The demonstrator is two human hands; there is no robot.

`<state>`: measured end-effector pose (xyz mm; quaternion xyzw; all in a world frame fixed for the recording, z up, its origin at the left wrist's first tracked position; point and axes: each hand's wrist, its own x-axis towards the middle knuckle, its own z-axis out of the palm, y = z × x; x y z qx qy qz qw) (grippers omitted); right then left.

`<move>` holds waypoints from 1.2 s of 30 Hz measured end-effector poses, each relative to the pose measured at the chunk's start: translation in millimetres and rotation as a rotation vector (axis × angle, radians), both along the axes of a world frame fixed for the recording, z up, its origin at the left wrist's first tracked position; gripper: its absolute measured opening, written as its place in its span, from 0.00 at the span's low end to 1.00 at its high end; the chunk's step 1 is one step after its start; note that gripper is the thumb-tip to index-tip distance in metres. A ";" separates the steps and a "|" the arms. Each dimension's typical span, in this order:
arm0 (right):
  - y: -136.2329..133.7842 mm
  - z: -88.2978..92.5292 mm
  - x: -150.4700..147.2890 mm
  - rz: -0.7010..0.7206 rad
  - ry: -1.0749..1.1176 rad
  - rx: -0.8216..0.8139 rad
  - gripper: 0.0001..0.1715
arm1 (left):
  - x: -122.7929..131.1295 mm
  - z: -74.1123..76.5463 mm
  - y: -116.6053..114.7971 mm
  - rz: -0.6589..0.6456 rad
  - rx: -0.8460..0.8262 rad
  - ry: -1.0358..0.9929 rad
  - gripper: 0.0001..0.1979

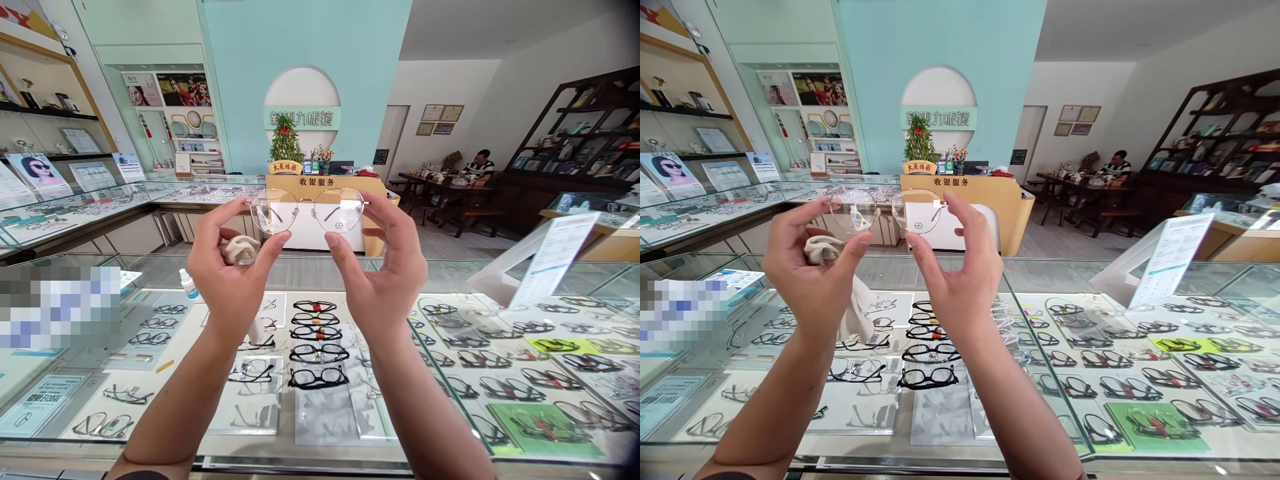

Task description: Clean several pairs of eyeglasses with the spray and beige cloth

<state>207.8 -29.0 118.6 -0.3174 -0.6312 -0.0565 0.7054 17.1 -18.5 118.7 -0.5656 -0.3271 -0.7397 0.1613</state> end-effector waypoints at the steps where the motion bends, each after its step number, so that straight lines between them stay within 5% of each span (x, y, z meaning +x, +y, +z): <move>1: 0.3 -0.8 -1.5 0.007 0.004 -0.008 0.32 | -0.1 -0.4 1.3 0.000 0.014 0.003 0.28; 36: 11.1 -8.8 -14.6 0.072 0.025 -0.039 0.29 | 0.4 -1.3 0.8 0.081 0.108 0.064 0.24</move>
